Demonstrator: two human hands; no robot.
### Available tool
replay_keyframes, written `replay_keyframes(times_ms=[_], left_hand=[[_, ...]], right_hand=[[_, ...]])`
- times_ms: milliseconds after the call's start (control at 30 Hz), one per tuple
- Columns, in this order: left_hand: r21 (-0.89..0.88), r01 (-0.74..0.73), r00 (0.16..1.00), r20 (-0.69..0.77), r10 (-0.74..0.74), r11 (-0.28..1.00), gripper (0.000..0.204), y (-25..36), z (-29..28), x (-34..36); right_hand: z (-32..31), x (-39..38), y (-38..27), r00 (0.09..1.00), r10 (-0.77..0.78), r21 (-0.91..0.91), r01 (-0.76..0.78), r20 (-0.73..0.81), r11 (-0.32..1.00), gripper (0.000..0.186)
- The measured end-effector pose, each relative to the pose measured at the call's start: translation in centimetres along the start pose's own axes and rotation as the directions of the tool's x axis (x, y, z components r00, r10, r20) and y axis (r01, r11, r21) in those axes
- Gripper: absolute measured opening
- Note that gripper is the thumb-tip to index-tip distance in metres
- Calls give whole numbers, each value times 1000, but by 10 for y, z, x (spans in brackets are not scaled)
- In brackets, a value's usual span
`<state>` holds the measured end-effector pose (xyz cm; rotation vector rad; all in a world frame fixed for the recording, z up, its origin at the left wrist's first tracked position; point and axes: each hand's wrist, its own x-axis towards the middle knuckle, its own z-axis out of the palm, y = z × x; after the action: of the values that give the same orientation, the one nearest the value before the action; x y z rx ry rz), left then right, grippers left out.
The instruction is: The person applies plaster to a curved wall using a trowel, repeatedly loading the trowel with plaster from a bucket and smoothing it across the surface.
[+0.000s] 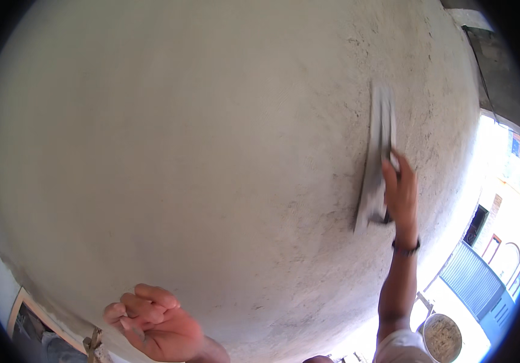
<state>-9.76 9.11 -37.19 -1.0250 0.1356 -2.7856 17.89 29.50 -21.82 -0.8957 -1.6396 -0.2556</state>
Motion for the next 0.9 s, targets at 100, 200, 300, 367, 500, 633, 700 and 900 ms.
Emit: replay_keyframes(times_ms=[100,200,300,367,500,633,700,900], left_hand=[[8,-25,1000,-1,25,1000,17,12,9,5],[-26,-21,997,-74,19,999,17,-3,36,-2],[16,-38,997,66,37,999,19,10,47,3],[70,-59,979,200,44,996,19,14,60,6],[211,-187,837,545,43,959,19,39,73,18],[368,-253,810,587,-12,895,22,71,34,10],[491,-86,884,439,-161,867,21,94,5,-7],[600,646,730,-304,-612,472,31,159,-55,-50]], right_hand=[[7,-73,60,948,318,126,-311,-34,942,39],[-43,-108,109,842,525,417,-436,-123,798,38],[-21,-101,50,937,341,531,-253,-74,809,38],[11,-103,6,943,304,322,-332,134,887,40],[54,-184,-38,901,-316,315,220,296,923,45],[38,-222,-77,780,-472,524,223,410,822,43],[45,-220,-98,750,-503,616,164,429,771,43],[127,-246,-197,648,-634,822,18,423,569,42]])
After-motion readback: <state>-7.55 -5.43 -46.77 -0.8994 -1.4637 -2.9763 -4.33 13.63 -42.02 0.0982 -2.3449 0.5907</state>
